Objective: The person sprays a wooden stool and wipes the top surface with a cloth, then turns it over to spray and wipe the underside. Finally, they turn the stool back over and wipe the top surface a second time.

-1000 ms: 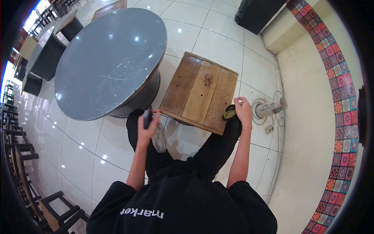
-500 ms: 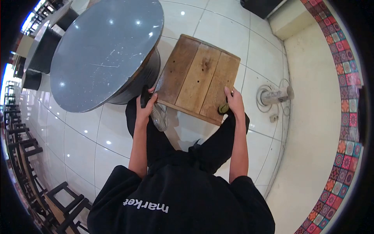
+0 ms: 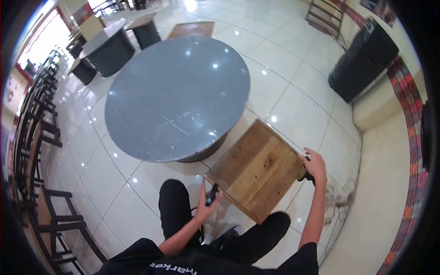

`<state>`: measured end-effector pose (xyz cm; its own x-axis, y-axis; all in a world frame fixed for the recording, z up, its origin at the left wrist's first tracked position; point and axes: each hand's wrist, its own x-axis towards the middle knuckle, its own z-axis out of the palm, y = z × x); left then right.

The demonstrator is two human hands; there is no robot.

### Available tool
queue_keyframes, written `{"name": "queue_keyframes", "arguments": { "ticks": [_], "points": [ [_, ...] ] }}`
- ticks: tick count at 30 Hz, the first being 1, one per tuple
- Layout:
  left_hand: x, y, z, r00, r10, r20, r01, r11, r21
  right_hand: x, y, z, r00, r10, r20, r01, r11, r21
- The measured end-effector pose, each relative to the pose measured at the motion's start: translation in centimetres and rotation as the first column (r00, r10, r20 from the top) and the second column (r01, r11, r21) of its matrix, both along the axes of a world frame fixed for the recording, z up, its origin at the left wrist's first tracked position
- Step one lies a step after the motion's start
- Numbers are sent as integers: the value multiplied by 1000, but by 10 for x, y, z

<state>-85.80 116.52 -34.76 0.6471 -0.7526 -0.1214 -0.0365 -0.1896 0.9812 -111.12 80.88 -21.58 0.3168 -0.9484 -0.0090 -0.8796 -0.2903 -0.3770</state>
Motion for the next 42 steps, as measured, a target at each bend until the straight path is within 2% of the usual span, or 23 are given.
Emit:
{"name": "queue_keyframes", "arguments": {
  "ticks": [1, 2, 3, 5, 6, 7, 8, 9, 11, 13, 15, 16, 19, 21, 24, 25, 28, 29, 30, 32, 37, 39, 42],
  "points": [
    [-8, -2, 1, 1000, 28, -7, -28, 1000, 14, 10, -20, -17, 992, 125, 22, -126, 983, 131],
    [-20, -4, 15, 978, -3, -211, 25, 994, 103, 22, -36, -28, 969, 240, 49, -245, 933, 265],
    [-32, -5, 30, 908, -15, -418, 99, 978, 181, 35, -44, -30, 963, 265, 44, -267, 923, 276],
    [-44, -11, 49, 852, 33, -523, 37, 992, 123, 57, -42, -25, 931, 324, -166, -228, 875, 427],
    [-47, -15, 52, 788, 43, -615, -10, 998, 56, 61, -41, -25, 927, 334, -172, -232, 870, 436],
    [-46, -15, 35, 793, 55, -607, -27, 998, 54, 60, -37, -28, 941, 309, -134, -220, 865, 452],
    [-50, -19, 57, 779, 59, -624, -23, 998, 66, 54, -32, -31, 955, 276, -104, -197, 859, 472],
    [-46, -31, 89, 782, 229, -580, -111, 967, 231, 51, -27, -32, 955, 270, -127, -176, 853, 491],
    [-38, -40, 118, 787, 397, -472, -196, 887, 419, 50, -19, -34, 960, 226, -164, -108, 842, 528],
    [-24, -22, 93, 792, 422, -441, -207, 866, 455, 39, -3, -42, 947, 256, -196, -93, 800, 592],
    [0, 8, 51, 893, 287, -346, -105, 882, 459, 37, 21, -21, 933, 289, -216, -55, 706, 706],
    [14, 23, 55, 925, 224, -309, -58, 883, 466, 25, 39, -28, 942, 290, -170, -94, 713, 695],
    [44, 72, 106, 918, 162, -361, -4, 916, 401, 8, 105, -11, 966, 240, -98, -91, 667, 739],
    [61, 99, 147, 912, 79, -402, 72, 935, 347, 5, 146, -1, 976, 192, 106, -207, 648, 733],
    [77, 150, 185, 945, 99, -311, 48, 900, 432, 22, 205, 25, 984, 165, 70, -156, 597, 787],
    [89, 159, 187, 961, 98, -258, 33, 888, 459, 28, 222, 25, 980, 194, 45, -160, 628, 762],
    [127, 196, 179, 947, 158, -280, 11, 855, 519, 60, 273, 25, 985, 153, 85, -166, 659, 733],
    [142, 216, 151, 935, 145, -324, 7, 905, 426, 77, 283, 20, 985, 151, 87, -167, 667, 727],
    [165, 221, 149, 937, 140, -321, 9, 907, 420, 94, 294, 12, 981, 168, 101, -188, 663, 725],
    [191, 243, 145, 983, 59, -173, 43, 844, 535, 112, 328, 1, 979, 184, 89, -188, 642, 743],
    [256, 274, 107, 996, 24, -87, 30, 824, 566, 174, 371, -22, 968, 248, -42, -129, 636, 761],
    [278, 278, 84, 993, -92, 69, 41, 843, 536, 193, 378, -24, 961, 258, -102, -92, 643, 761],
    [300, 270, 77, 984, -141, 109, 63, 849, 525, 207, 387, -28, 940, 296, -168, -81, 675, 733]
  ]
}}
